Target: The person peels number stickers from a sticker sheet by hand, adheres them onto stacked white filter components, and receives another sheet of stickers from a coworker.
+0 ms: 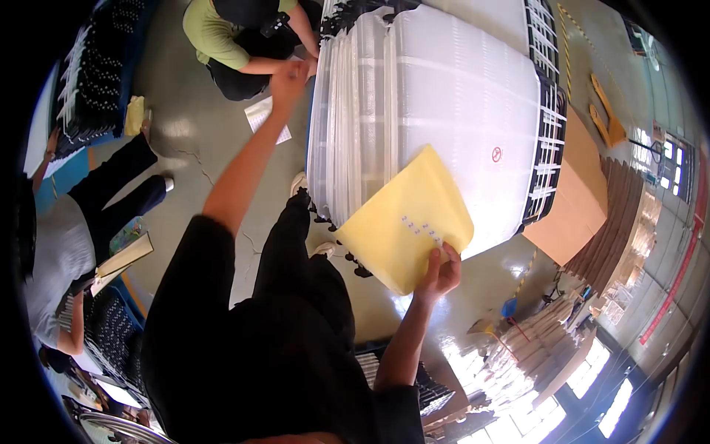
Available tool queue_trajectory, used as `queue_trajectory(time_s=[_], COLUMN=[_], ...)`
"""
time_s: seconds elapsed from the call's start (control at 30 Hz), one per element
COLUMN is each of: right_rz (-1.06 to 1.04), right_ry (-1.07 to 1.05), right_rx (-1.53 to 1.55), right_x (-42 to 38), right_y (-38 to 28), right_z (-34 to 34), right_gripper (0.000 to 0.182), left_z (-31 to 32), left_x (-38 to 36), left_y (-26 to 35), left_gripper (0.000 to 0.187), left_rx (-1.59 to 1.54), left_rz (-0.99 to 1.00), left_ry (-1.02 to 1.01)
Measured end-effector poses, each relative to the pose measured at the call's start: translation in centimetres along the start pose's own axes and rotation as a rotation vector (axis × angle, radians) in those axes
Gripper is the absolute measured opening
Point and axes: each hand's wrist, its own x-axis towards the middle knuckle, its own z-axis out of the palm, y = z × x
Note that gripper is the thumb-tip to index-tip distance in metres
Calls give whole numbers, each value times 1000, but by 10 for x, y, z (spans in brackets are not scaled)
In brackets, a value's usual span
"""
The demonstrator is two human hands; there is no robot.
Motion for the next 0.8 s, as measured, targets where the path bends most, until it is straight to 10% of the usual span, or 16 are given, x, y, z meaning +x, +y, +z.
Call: queue_trajectory(time_s=[0.13, 0.23, 0.4, 0.57, 0.8], right_rz=[-74, -101, -47, -37, 85], right_ry=[-96, -200, -371, -438, -450], right_rx=[-44, -62, 95, 247, 389], right_x=[-12, -23, -44, -60, -77], right_y=[-22, -44, -74, -88, -80], right_z=[5, 13, 13, -4, -40], right_gripper=[23, 23, 33, 33, 37], left_z=[-106, -151, -178, -185, -183], left_x=[-140, -215, -225, -249, -326], left_y=[77, 118, 217, 261, 302], left_gripper=[12, 22, 57, 72, 62], left_rx=[-226, -339, 20, -199, 67], left_rz=[-458, -404, 311, 98, 444], left_ry=[-334, -435, -380, -447, -271])
